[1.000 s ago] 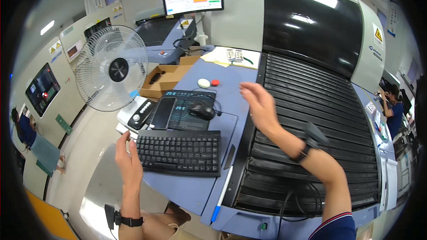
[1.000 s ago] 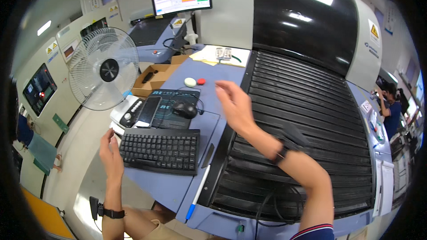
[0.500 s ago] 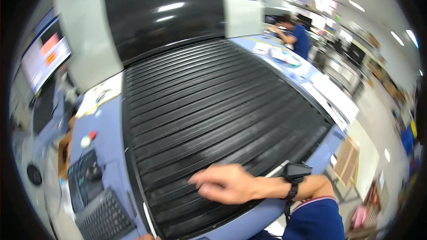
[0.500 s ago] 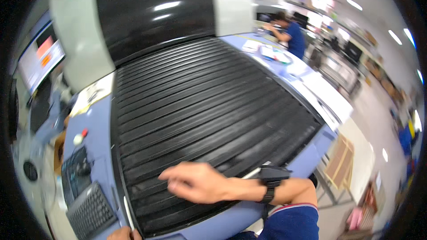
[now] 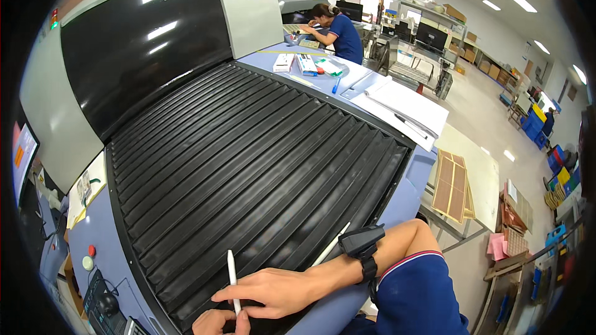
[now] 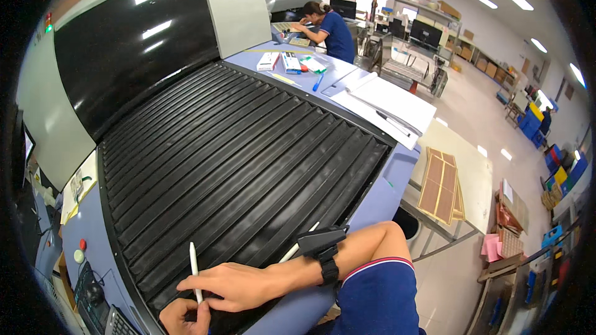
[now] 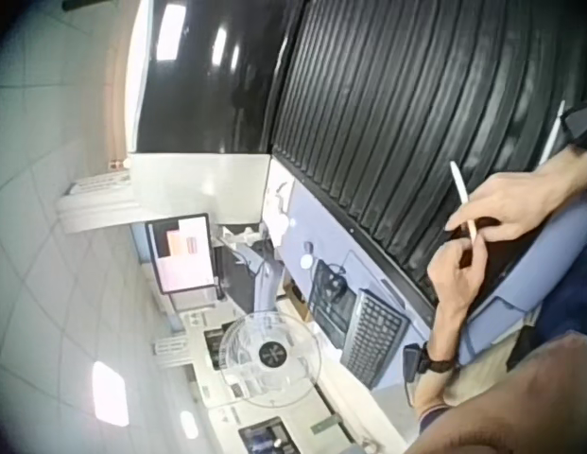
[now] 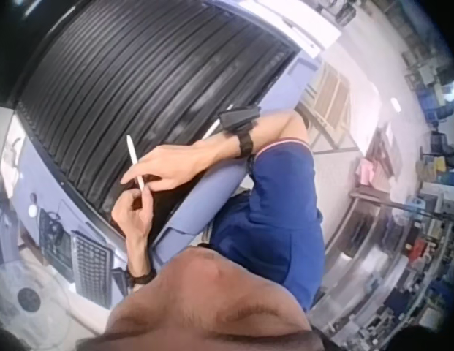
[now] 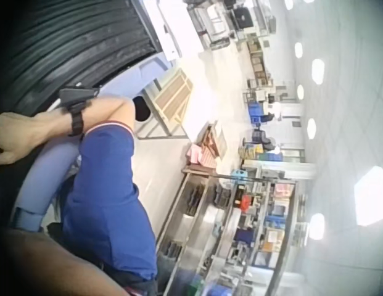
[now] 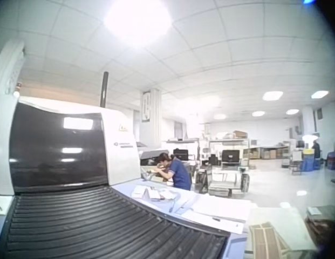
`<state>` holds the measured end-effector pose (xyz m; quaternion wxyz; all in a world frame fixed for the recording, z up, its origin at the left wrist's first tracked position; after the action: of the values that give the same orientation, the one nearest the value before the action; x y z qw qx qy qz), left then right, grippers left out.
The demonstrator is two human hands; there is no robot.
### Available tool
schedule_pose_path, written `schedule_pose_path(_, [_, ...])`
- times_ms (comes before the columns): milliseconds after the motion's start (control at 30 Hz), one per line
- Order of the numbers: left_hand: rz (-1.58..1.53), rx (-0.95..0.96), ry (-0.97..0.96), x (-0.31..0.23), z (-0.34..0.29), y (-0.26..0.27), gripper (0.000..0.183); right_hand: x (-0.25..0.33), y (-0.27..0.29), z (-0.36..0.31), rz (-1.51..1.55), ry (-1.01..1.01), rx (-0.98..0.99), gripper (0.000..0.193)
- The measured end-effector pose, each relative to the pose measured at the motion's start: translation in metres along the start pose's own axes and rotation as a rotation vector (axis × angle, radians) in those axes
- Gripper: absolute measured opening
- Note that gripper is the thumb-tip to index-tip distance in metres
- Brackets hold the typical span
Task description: Operating an automated optical inspection (AOI) machine to check circuit board panels, using a pen to mark or point at specific areas.
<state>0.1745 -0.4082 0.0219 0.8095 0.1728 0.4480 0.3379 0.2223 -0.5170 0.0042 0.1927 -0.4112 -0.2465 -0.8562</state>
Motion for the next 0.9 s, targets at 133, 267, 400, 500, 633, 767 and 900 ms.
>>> schedule_pose_path(133, [-0.116, -0.021, -0.052, -0.005, 0.007, 0.005, 0.016, 0.004, 0.004, -0.001, -0.029, -0.010, 0.002, 0.053])
schedule_pose_path(267, [-0.209, -0.059, 0.003, -0.002, 0.001, 0.006, 0.017, 0.000, 0.000, -0.001, -0.065, -0.010, 0.030, 0.047])
schedule_pose_path(400, [-0.245, -0.075, -0.004, -0.003, 0.003, 0.008, 0.019, -0.007, 0.000, 0.001, -0.104, -0.074, 0.045, 0.045])
schedule_pose_path(500, [-0.266, -0.102, -0.032, -0.004, 0.000, 0.010, 0.020, -0.012, -0.001, 0.001, -0.117, -0.107, 0.078, 0.046])
schedule_pose_path(633, [-0.277, -0.121, -0.057, -0.004, 0.001, 0.010, 0.023, -0.012, 0.001, 0.002, -0.169, -0.176, 0.095, 0.040])
schedule_pose_path(767, [-0.299, -0.106, -0.027, -0.006, 0.004, 0.011, 0.023, -0.013, 0.006, 0.003, -0.173, -0.186, 0.054, 0.034])
schedule_pose_path(900, [-0.301, -0.078, 0.027, -0.001, 0.000, 0.008, 0.021, -0.017, 0.019, 0.007, -0.120, -0.258, -0.071, 0.033])
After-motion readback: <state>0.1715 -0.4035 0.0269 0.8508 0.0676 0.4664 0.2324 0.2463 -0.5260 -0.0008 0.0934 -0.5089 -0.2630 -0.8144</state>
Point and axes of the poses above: each hand's wrist, its own z-axis towards the middle knuckle, its own y-axis out of the back of the hand, x = y × z, the point moved 10 cm from there along z, towards the middle knuckle, and after that the axes turned 14 degrees about -x, right-handed, at the moved point
